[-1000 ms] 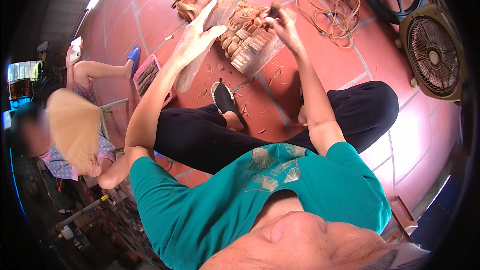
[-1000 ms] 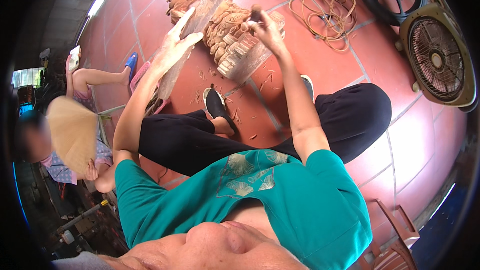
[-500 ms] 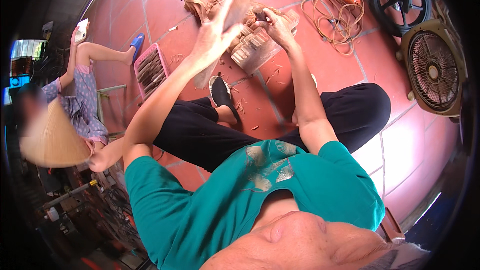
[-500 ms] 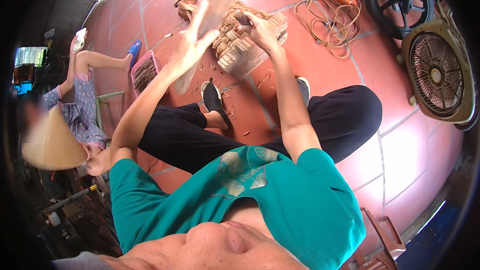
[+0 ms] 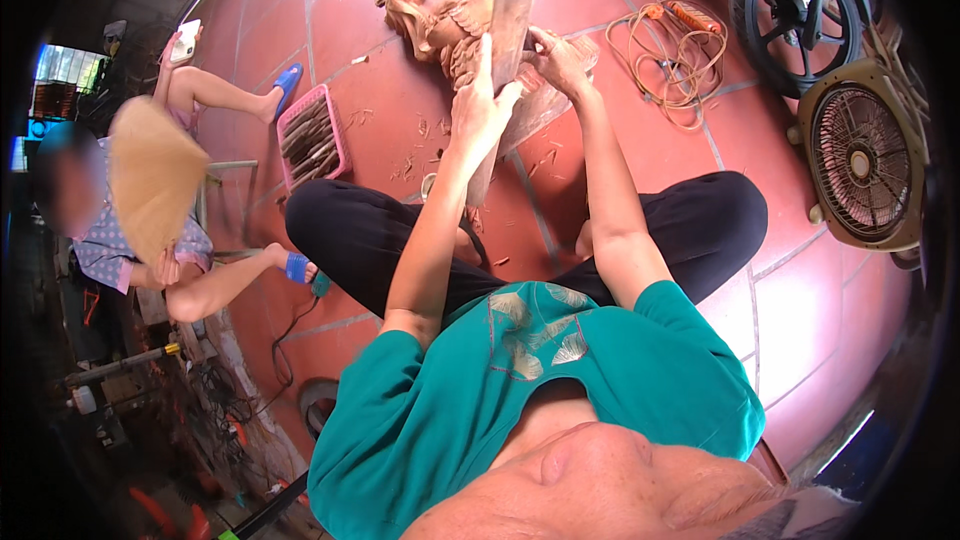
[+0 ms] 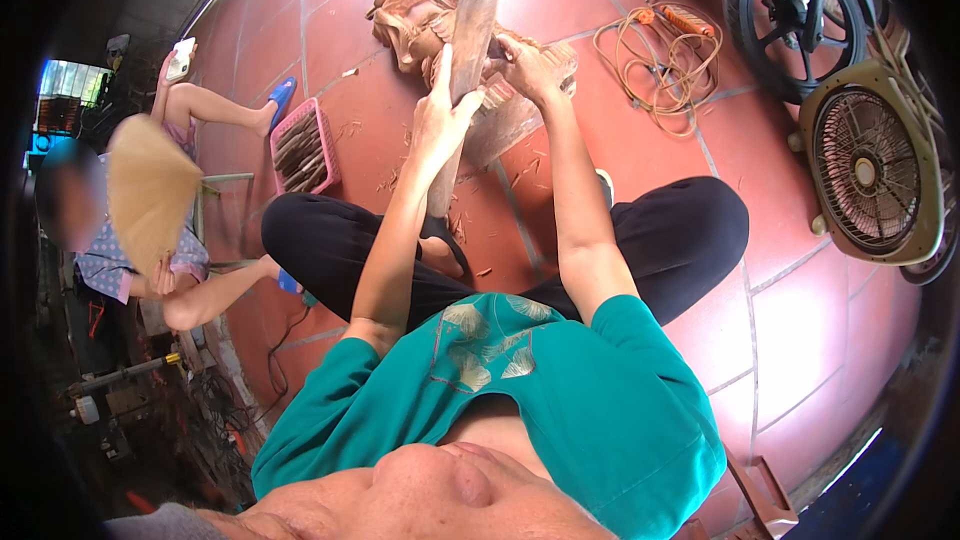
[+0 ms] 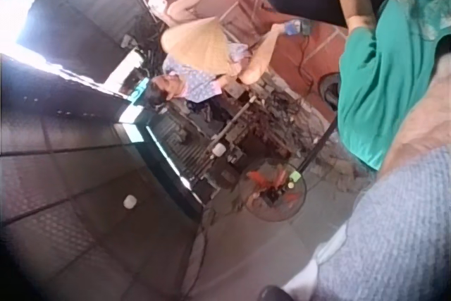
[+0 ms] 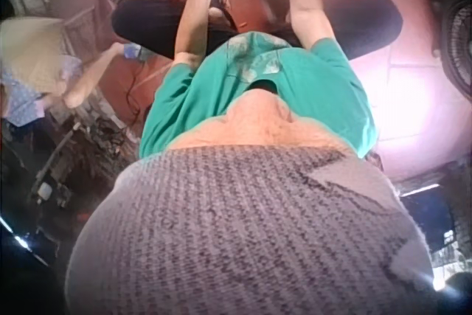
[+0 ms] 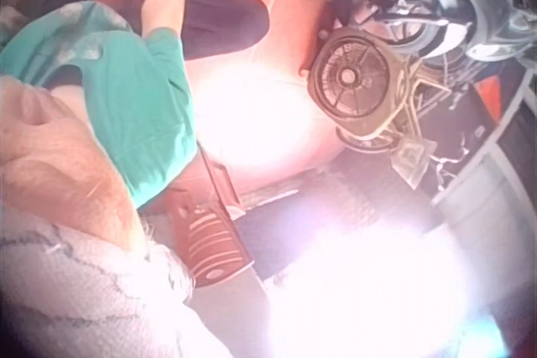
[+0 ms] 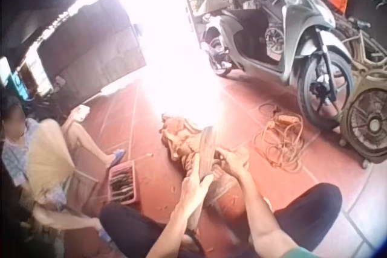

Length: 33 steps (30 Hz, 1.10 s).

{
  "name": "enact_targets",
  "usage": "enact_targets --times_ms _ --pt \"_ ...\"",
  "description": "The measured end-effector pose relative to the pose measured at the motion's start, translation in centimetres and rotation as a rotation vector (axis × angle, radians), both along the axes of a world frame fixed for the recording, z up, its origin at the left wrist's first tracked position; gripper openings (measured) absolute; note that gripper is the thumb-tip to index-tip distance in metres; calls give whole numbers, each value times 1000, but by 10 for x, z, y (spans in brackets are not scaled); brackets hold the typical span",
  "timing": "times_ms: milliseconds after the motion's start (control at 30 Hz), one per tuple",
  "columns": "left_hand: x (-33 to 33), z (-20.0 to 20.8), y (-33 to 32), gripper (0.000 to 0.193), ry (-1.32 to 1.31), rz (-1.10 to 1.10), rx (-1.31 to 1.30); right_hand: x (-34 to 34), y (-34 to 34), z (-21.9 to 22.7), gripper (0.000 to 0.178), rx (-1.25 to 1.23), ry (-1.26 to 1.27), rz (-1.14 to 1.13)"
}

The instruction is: The person sits on the floor and carves a wooden sculpture using a chisel and mallet. They repeatedly strike the chisel to shape the wood, with wood shavings accumulating around the work area.

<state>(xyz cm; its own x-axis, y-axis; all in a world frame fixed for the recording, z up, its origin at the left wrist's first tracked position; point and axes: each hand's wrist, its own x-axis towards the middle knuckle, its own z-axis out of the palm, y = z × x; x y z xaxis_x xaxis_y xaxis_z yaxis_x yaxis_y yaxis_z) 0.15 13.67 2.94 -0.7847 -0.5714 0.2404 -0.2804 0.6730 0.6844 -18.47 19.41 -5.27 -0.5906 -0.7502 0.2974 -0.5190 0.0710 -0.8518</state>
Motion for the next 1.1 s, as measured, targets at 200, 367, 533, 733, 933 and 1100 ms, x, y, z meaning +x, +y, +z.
enact_targets --times_ms 200,367,533,733,933,1100 --pt "23 -16 12 83 407 110 866 -29 -8 9 44 120 4 281" --pt "34 -12 14 85 406 90 958 -77 -13 7 24 252 -126 696" --pt "41 -10 13 83 466 58 966 -84 -27 26 21 460 97 776" --pt "39 -15 11 81 455 103 970 -80 -22 14 21 383 371 719" --pt "32 -19 7 82 494 144 990 -38 -33 38 29 374 442 755" --pt "34 -18 5 81 440 165 937 -33 -40 47 26 528 454 796"
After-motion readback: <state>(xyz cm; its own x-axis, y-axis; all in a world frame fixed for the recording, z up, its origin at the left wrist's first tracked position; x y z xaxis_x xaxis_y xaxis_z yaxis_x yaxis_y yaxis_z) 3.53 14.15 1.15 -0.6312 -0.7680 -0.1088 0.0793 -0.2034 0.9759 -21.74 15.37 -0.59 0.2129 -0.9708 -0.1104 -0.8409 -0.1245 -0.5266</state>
